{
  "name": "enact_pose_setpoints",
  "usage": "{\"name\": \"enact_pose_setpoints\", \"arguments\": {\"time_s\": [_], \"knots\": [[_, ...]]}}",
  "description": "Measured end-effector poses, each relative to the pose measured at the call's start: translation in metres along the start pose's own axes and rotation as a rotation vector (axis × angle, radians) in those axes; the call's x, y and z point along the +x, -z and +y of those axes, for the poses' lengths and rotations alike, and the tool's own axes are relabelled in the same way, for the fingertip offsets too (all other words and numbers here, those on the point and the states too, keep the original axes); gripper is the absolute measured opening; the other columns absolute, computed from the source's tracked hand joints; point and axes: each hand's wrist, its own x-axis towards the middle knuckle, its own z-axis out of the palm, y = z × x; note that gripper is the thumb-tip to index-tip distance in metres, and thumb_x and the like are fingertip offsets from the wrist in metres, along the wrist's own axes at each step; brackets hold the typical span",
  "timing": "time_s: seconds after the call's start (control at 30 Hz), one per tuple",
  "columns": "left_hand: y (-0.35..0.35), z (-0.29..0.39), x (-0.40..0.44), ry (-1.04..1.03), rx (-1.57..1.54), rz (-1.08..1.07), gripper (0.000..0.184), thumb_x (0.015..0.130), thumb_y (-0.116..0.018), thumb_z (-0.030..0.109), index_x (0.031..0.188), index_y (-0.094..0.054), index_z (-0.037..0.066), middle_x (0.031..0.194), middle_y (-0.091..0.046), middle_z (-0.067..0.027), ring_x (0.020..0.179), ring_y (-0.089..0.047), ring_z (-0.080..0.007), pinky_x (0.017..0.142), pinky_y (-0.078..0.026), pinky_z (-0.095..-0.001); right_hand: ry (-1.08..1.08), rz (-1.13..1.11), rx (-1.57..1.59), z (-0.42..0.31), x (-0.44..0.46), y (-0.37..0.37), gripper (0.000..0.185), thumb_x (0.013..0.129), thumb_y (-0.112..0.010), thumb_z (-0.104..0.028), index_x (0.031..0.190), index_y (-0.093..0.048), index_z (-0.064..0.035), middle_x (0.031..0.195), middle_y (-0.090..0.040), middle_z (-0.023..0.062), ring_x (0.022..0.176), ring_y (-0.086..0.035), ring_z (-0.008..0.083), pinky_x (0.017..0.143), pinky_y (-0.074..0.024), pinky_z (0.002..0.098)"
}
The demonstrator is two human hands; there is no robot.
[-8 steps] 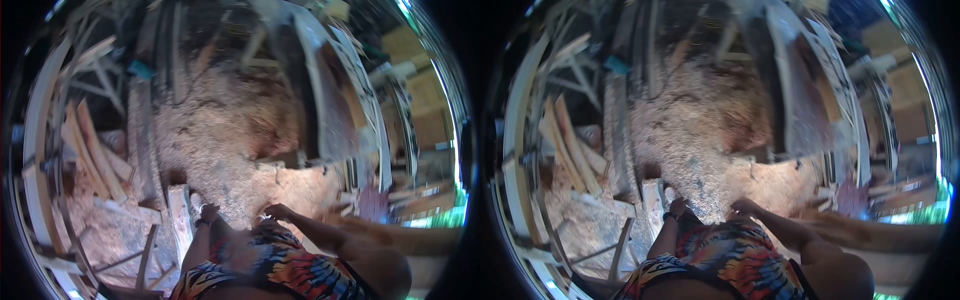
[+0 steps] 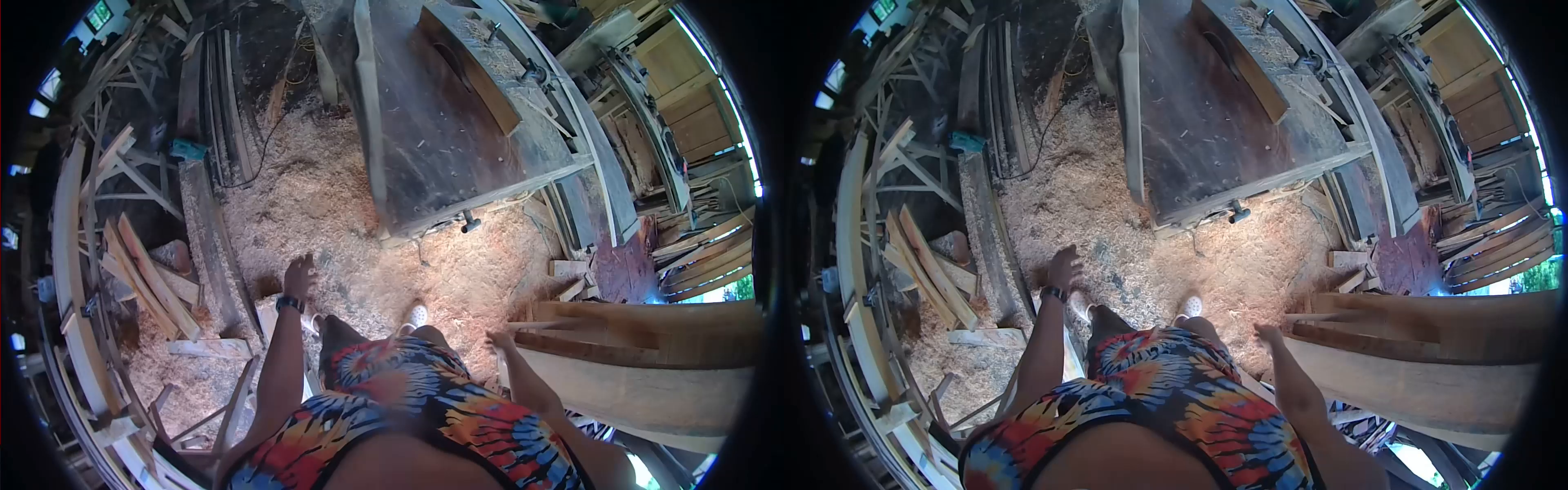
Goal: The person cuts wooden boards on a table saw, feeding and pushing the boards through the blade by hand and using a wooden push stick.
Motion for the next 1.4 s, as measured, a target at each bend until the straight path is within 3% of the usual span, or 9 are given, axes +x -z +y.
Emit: {"name": "enact_pose_setpoints", "arguments": {"time_s": [0.1, 0.2, 0.3, 0.4, 0.5, 0.7, 0.97, 1.17, 1.4], "knots": [[-0.118, 0.129, -0.033, -0.227, -0.095, -0.002, 0.072, 0.088, -0.061, 0.055, 0.140, -0.041, 0.009, 0.126, -0.058, -0.0140, 0.098, -0.061, -0.0294, 0.081, -0.052, -0.0413, -0.083, 0.209, 0.266, 0.063, -0.016, 0.102, 0.032, 0.095, -0.059, -0.043, 0.083, -0.053, -0.0133, 0.059, -0.047, 0.0005, 0.043, -0.044, 0.0130, 0.038, -0.0327, 0.0282], [-0.203, 0.218, -0.049, -0.412, 0.214, -0.059, 0.076, 0.082, -0.071, 0.047, 0.137, -0.040, 0.003, 0.122, -0.060, -0.0183, 0.104, -0.062, -0.0310, 0.084, -0.052, -0.0415, -0.190, 0.237, 0.383, 0.099, -0.034, 0.160, 0.031, 0.094, -0.059, -0.040, 0.093, -0.055, -0.0093, 0.072, -0.058, 0.0063, 0.052, -0.052, 0.0157, 0.043, -0.0395, 0.0280], [-0.240, 0.230, -0.020, -0.535, 0.636, 0.048, 0.077, 0.075, -0.077, 0.038, 0.131, -0.041, 0.000, 0.118, -0.062, -0.0254, 0.103, -0.064, -0.0360, 0.085, -0.052, -0.0444, -0.213, 0.195, 0.372, 0.161, 0.007, 0.168, 0.032, 0.094, -0.059, -0.040, 0.094, -0.057, -0.0078, 0.076, -0.060, 0.0079, 0.053, -0.053, 0.0164, 0.043, -0.0396, 0.0284], [-0.252, 0.232, -0.010, -0.508, 0.888, 0.265, 0.066, 0.071, -0.078, 0.024, 0.121, -0.045, -0.003, 0.115, -0.061, -0.0305, 0.106, -0.062, -0.0426, 0.089, -0.051, -0.0476, -0.241, 0.232, 0.233, 0.131, -0.010, 0.125, 0.036, 0.096, -0.056, -0.040, 0.076, -0.045, -0.0117, 0.061, -0.038, 0.0000, 0.045, -0.038, 0.0099, 0.037, -0.0289, 0.0270], [-0.245, 0.236, -0.013, -0.554, 0.901, 0.243, 0.062, 0.068, -0.075, 0.015, 0.119, -0.046, -0.004, 0.112, -0.062, -0.0318, 0.104, -0.062, -0.0443, 0.089, -0.052, -0.0465, -0.187, -0.087, 0.340, 0.120, 0.022, 0.105, 0.028, 0.094, -0.060, -0.033, 0.089, -0.060, -0.0047, 0.075, -0.060, 0.0064, 0.053, -0.054, 0.0175, 0.045, -0.0429, 0.0305], [-0.199, 0.284, -0.043, -0.445, 0.185, -0.280, 0.049, 0.072, -0.067, 0.001, 0.117, -0.053, -0.009, 0.107, -0.066, -0.0186, 0.095, -0.067, -0.0299, 0.083, -0.056, -0.0392, 0.356, -0.007, -0.005, -0.079, -0.025, 0.055, 0.038, 0.088, -0.067, -0.034, 0.100, -0.067, 0.0024, 0.083, -0.068, 0.0104, 0.064, -0.065, 0.0169, 0.057, -0.0511, 0.0304], [-0.193, 0.244, -0.061, -0.172, -0.187, -0.485, 0.059, 0.078, -0.066, 0.002, 0.132, -0.044, -0.007, 0.122, -0.060, -0.0170, 0.109, -0.063, -0.0285, 0.096, -0.053, -0.0400, 1.069, -0.117, -0.450, -0.316, -0.109, -0.017, 0.047, 0.091, -0.065, -0.036, 0.119, -0.062, 0.0016, 0.104, -0.070, 0.0193, 0.090, -0.070, 0.0259, 0.079, -0.0540, 0.0343], [-0.236, 0.212, -0.096, -0.132, -0.339, -0.499, 0.052, 0.080, -0.064, -0.001, 0.128, -0.047, -0.006, 0.119, -0.061, -0.0167, 0.107, -0.063, -0.0287, 0.091, -0.055, -0.0391, 1.262, -0.252, -0.451, -0.405, -0.191, -0.065, 0.052, 0.092, -0.058, -0.042, 0.122, -0.058, 0.0011, 0.109, -0.065, 0.0269, 0.102, -0.063, 0.0421, 0.087, -0.0508, 0.0433], [-0.285, 0.197, -0.156, -0.175, -0.326, -0.464, 0.041, 0.089, -0.063, 0.007, 0.126, -0.049, -0.005, 0.114, -0.064, -0.0127, 0.100, -0.065, -0.0216, 0.083, -0.055, -0.0311, 0.954, -0.128, -0.476, -0.430, -0.167, -0.097, 0.073, 0.093, -0.050, -0.056, 0.117, -0.053, 0.0134, 0.101, -0.063, 0.0367, 0.103, -0.058, 0.0530, 0.090, -0.0462, 0.0526]]}}
